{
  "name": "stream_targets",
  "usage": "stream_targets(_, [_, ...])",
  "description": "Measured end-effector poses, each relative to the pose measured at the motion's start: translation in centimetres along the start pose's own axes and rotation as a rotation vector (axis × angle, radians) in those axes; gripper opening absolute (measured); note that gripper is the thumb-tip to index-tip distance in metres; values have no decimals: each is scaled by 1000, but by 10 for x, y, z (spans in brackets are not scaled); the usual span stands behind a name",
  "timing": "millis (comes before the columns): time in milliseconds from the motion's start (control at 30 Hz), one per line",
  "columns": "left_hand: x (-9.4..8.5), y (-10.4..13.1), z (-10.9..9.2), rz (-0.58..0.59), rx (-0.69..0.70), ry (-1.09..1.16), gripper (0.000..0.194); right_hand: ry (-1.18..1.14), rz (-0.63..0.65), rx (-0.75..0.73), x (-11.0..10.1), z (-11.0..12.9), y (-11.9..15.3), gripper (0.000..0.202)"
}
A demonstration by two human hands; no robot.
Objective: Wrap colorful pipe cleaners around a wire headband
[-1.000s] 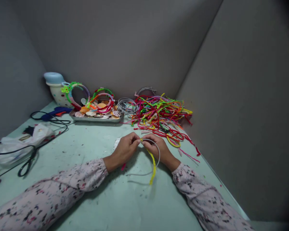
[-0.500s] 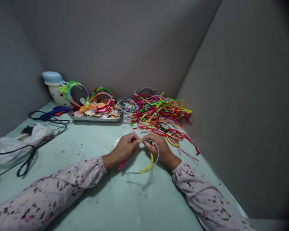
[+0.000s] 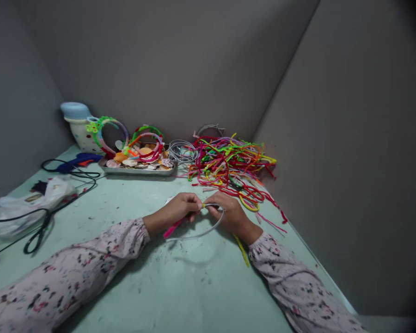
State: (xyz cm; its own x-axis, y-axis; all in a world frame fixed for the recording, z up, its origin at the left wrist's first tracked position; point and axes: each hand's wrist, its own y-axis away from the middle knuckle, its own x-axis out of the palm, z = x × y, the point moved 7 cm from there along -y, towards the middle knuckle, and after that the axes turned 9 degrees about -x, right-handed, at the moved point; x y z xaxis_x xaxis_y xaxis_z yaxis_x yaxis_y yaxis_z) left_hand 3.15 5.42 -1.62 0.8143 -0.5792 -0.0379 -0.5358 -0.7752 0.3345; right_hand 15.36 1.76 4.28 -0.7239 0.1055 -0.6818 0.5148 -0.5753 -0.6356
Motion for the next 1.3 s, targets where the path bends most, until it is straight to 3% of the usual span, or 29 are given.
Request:
stream_targets(100, [0,-1,1,-7,3,2,19,3,0,-12,1,-1,0,16])
stream_targets(300, [-4,5,-11,-150,147,-17,18,21,-77,54,-7,-9,-2,13])
stream_targets(467, [-14,17,-25,-368,283,-82,16,41,-263,218,-25,-16,0,15])
stream_targets(567, [-16,26,-34,-461,382,-176,16,-61,-347,360,-31,-24,4,22])
stream_targets(733, [-5,42,-49,-525,561,-408,13,-545,-145,637,-5,-34,7,44])
stream_targets(900, [3,47,-54,-522,613,-519,12,-660,-32,694,7,-26,4,38])
stream_targets(1300, [6,48,-55,-501,625,-548,11,-711,-163,700,5,-15,1,22])
